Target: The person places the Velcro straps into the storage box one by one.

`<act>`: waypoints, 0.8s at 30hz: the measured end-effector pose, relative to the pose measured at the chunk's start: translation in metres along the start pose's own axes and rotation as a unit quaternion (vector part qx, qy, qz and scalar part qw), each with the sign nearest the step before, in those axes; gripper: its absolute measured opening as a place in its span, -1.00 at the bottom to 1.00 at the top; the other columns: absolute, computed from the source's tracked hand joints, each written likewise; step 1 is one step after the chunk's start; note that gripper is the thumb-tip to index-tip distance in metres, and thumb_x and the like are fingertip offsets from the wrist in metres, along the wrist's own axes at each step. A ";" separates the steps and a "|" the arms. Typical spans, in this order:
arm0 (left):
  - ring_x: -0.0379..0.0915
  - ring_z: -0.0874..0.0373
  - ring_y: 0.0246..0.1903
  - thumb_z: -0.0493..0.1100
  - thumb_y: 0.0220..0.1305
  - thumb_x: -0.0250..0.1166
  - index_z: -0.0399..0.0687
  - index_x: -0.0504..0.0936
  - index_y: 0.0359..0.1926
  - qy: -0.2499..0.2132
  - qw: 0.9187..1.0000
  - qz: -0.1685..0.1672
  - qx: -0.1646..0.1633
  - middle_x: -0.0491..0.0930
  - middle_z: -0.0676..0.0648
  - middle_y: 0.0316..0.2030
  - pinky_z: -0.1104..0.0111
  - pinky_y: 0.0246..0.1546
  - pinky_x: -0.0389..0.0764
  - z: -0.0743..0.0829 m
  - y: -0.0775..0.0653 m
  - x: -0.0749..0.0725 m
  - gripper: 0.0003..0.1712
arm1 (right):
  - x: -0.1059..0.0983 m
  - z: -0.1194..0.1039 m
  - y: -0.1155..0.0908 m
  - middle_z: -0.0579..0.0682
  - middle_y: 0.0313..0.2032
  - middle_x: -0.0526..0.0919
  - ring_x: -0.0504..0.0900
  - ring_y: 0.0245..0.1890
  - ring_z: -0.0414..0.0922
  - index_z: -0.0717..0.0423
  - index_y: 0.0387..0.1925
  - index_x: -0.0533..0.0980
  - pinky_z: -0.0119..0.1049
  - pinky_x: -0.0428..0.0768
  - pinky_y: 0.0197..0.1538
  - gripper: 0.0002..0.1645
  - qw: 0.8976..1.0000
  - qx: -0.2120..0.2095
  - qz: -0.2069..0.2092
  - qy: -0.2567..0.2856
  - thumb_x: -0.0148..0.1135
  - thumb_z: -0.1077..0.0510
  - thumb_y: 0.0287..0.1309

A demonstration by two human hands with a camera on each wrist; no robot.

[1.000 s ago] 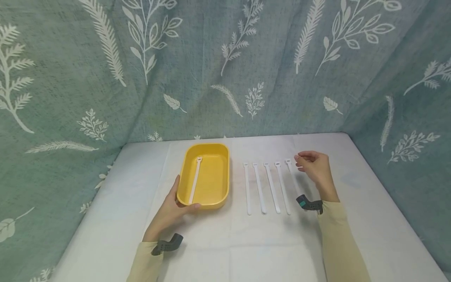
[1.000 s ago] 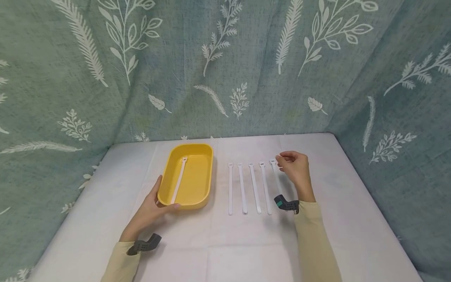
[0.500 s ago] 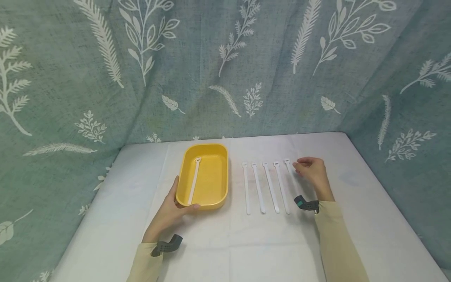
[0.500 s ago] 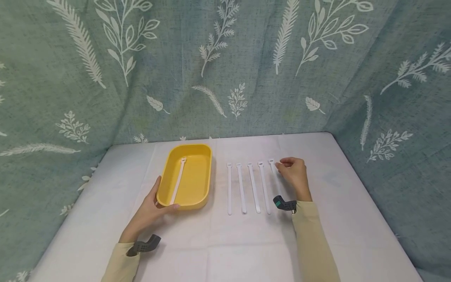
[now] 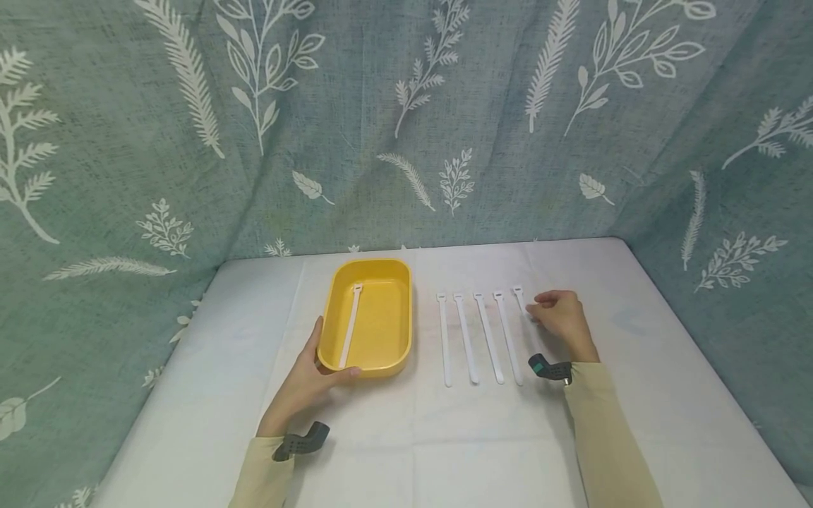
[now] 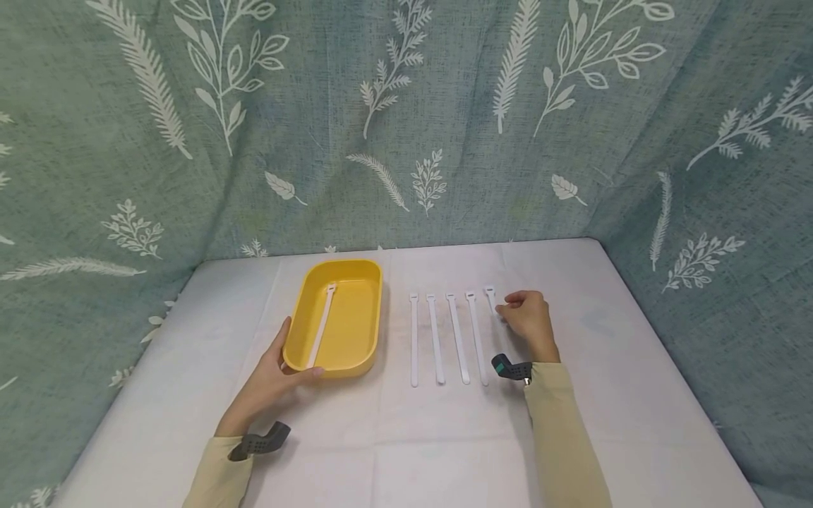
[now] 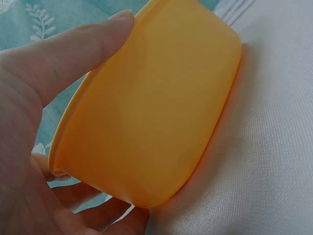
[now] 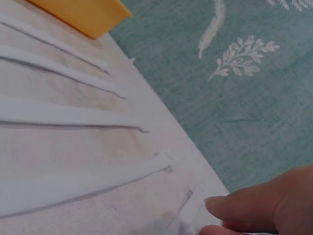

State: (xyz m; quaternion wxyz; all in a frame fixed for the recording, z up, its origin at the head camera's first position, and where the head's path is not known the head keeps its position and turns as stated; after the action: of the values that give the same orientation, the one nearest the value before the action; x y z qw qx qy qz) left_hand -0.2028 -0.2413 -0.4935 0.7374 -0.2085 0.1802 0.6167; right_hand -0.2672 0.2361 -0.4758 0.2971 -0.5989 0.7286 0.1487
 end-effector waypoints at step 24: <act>0.04 -0.21 0.60 0.17 0.09 0.60 0.22 -0.46 0.67 -0.002 1.000 0.001 -0.006 -0.23 -0.15 0.69 -0.12 0.51 0.33 0.001 0.000 0.000 0.54 | 0.008 -0.003 -0.004 0.28 -0.20 0.75 0.71 -0.33 -0.03 0.42 0.07 0.60 -0.21 0.67 -0.18 -0.54 0.999 -0.015 -0.014 -0.041 0.43 0.28 0.15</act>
State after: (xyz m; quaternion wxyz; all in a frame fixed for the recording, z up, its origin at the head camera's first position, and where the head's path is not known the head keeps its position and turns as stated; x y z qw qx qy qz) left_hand -0.2023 -0.2406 -0.4926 0.7358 -0.2116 0.1748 0.6191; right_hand -0.2650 0.2271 -0.4776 0.3193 -0.6071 0.7050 0.1800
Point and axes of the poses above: each hand's wrist, its own y-axis towards the middle knuckle, its own x-axis out of the palm, z = x × y, the point moved 4 cm from there along y, towards the middle knuckle
